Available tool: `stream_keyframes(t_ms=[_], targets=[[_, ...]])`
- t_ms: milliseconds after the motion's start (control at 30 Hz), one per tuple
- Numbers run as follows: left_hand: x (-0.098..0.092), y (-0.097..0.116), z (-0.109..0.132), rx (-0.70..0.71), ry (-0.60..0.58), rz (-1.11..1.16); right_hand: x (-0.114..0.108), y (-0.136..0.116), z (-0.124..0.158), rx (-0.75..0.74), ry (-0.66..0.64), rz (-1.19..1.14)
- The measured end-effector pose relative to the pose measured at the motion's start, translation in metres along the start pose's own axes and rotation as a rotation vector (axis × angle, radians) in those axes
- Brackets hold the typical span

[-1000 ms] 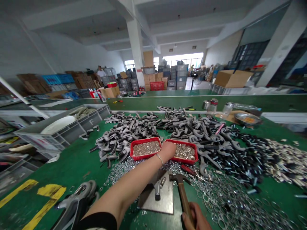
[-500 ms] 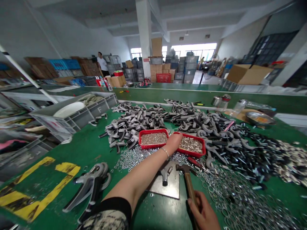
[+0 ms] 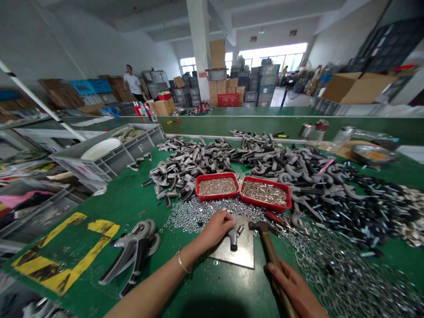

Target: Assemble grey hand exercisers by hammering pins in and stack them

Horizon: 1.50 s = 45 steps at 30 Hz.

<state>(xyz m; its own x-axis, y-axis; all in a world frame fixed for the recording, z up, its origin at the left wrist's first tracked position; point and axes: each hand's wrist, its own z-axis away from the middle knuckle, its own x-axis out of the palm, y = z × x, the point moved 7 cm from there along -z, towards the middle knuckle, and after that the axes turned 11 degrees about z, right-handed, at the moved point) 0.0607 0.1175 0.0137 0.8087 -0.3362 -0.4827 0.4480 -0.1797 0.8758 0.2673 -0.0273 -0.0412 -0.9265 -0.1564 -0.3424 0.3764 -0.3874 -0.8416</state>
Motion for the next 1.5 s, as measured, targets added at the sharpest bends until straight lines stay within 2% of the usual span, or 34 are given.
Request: stream_keyframes(t_ms=[67,133,267,367,467,633,767,867,933,1000,1100,1200,1300,1400,1467,1500], targets=[[-0.002,-0.016,0.014,-0.053,-0.001,-0.01,0.003,-0.004,0.0,0.011,-0.032,-0.042],[0.0,-0.022,0.016,-0.068,-0.001,-0.023,0.004,-0.013,0.0,-0.001,-0.053,-0.052],[0.003,-0.018,0.008,-0.078,0.002,-0.067,-0.007,-0.04,0.008,-0.111,-0.009,0.065],[0.002,-0.008,0.006,-0.057,-0.003,-0.113,-0.017,-0.046,0.013,-0.139,-0.03,0.174],[0.001,0.004,0.009,0.009,-0.024,-0.151,-0.028,-0.045,0.014,-0.143,-0.069,0.276],[0.003,0.01,0.013,0.129,-0.061,-0.205,-0.047,-0.054,0.009,-0.236,0.023,0.407],[0.006,0.008,0.01,0.177,-0.083,-0.281,-0.048,-0.049,0.003,-0.203,0.035,0.398],[0.013,0.021,0.013,0.319,-0.177,-0.459,-0.047,-0.047,0.002,-0.198,0.042,0.414],[0.013,0.027,0.018,0.36,-0.208,-0.514,-0.047,-0.052,0.007,-0.2,0.041,0.443],[0.009,0.026,0.024,0.321,-0.184,-0.473,-0.047,-0.061,0.015,-0.211,0.039,0.48],[0.008,0.012,0.036,0.22,-0.165,-0.372,-0.045,-0.081,0.03,-0.263,0.051,0.514],[0.013,-0.003,0.043,0.15,-0.173,-0.318,-0.035,-0.091,0.03,-0.309,0.05,0.583],[0.016,-0.006,0.042,0.143,-0.195,-0.3,-0.023,-0.079,0.011,-0.264,-0.02,0.715],[0.015,-0.006,0.041,0.115,-0.227,-0.296,-0.026,-0.058,-0.008,-0.206,-0.082,0.681],[0.014,-0.004,0.044,0.103,-0.223,-0.274,-0.037,-0.049,-0.016,-0.197,-0.029,0.667],[0.013,-0.002,0.047,0.102,-0.211,-0.252,-0.043,-0.05,-0.018,-0.23,0.048,0.699]])
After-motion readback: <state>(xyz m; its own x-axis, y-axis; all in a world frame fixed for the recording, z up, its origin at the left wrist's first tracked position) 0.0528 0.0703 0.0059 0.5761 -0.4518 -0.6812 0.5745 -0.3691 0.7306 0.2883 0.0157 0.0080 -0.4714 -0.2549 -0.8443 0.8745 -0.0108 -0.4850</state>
